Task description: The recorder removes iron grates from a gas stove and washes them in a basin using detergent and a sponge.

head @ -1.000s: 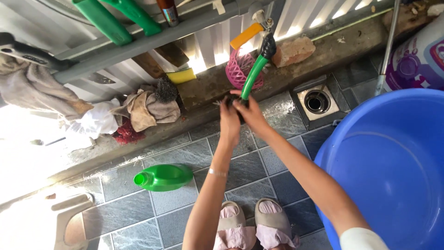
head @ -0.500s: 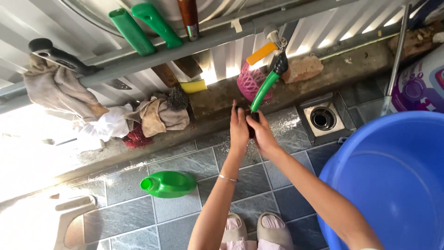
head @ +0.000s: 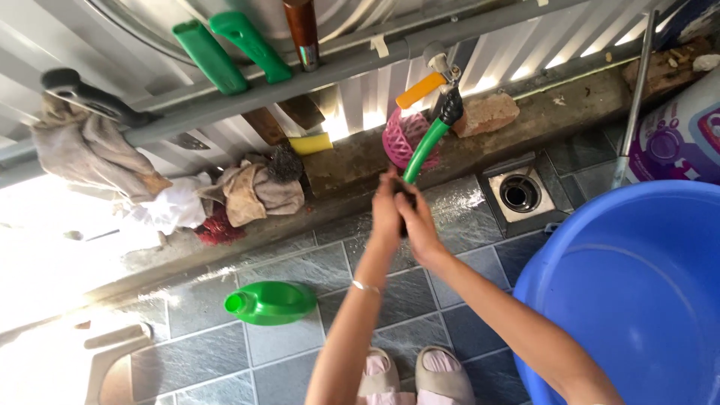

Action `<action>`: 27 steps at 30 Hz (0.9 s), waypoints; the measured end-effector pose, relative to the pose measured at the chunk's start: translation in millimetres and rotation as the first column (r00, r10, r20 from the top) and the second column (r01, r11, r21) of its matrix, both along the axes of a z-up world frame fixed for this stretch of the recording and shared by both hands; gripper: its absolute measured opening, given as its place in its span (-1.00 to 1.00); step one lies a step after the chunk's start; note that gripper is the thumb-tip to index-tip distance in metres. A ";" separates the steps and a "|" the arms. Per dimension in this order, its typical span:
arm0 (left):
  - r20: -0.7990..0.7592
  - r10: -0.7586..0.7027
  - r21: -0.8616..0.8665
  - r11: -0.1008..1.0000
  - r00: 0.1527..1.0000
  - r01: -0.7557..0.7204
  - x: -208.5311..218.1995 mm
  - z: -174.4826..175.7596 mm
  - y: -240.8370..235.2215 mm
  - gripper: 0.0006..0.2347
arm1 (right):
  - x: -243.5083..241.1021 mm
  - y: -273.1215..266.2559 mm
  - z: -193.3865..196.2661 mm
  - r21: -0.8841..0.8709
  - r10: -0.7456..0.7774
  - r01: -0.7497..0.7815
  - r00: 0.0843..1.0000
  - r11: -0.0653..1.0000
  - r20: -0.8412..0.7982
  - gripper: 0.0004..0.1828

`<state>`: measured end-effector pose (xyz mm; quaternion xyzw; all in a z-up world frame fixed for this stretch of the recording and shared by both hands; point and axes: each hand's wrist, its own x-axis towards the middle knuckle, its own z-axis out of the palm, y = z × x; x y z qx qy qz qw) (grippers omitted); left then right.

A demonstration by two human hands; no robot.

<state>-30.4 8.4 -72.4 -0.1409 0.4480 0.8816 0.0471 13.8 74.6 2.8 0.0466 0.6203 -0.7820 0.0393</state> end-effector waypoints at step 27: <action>-0.061 0.047 -0.313 0.947 0.997 -0.064 13.3 12.4 -23.7 -0.59 | 8.4 0.3 -29.1 0.147 0.056 -0.051 0.998 0.988 -0.025 -0.48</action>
